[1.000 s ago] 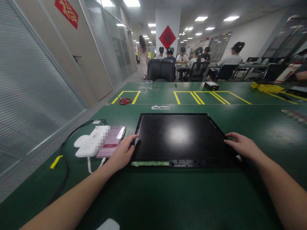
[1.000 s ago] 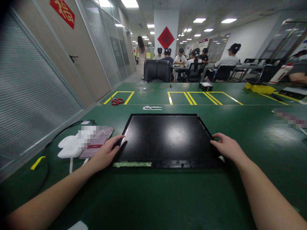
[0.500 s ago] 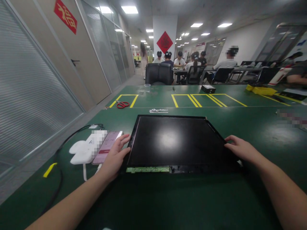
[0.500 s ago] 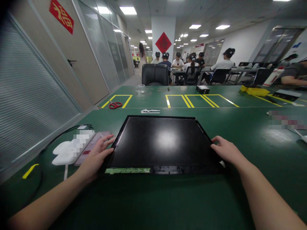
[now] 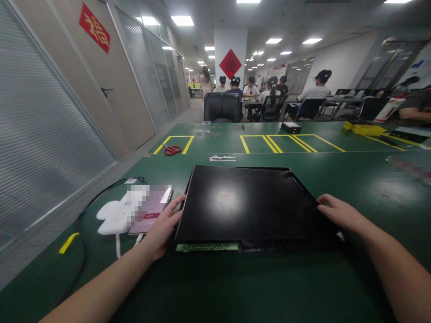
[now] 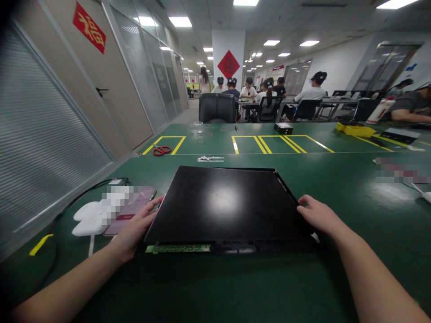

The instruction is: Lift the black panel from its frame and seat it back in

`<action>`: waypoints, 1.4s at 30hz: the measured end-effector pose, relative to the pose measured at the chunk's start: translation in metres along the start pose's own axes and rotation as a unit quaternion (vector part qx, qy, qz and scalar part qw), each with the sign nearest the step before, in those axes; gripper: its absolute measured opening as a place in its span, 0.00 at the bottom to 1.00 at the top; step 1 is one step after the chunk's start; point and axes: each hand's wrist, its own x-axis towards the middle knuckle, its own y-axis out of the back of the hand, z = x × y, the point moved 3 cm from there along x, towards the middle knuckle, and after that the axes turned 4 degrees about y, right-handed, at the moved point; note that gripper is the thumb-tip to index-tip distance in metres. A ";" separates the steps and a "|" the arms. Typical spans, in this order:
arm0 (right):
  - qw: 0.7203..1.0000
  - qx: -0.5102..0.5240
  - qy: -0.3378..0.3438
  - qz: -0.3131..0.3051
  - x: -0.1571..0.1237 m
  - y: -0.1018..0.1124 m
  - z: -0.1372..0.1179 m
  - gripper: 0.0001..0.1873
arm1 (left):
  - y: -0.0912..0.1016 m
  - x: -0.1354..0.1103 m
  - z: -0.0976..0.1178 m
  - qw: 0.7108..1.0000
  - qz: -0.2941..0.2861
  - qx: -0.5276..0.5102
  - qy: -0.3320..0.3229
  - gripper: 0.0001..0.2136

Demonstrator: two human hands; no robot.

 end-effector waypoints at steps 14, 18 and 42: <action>1.000 0.006 0.001 -0.006 -0.002 -0.001 -0.002 0.13 | 0.011 -0.001 0.017 0.974 -0.085 0.112 -0.180 0.30; 1.000 0.015 -0.004 -0.020 -0.005 0.000 -0.004 0.15 | 0.012 -0.005 0.015 0.972 -0.094 0.094 -0.192 0.33; 0.755 0.646 -0.078 0.083 -0.033 0.011 -0.020 0.15 | 0.005 -0.013 0.016 0.972 -0.131 -0.077 -0.181 0.34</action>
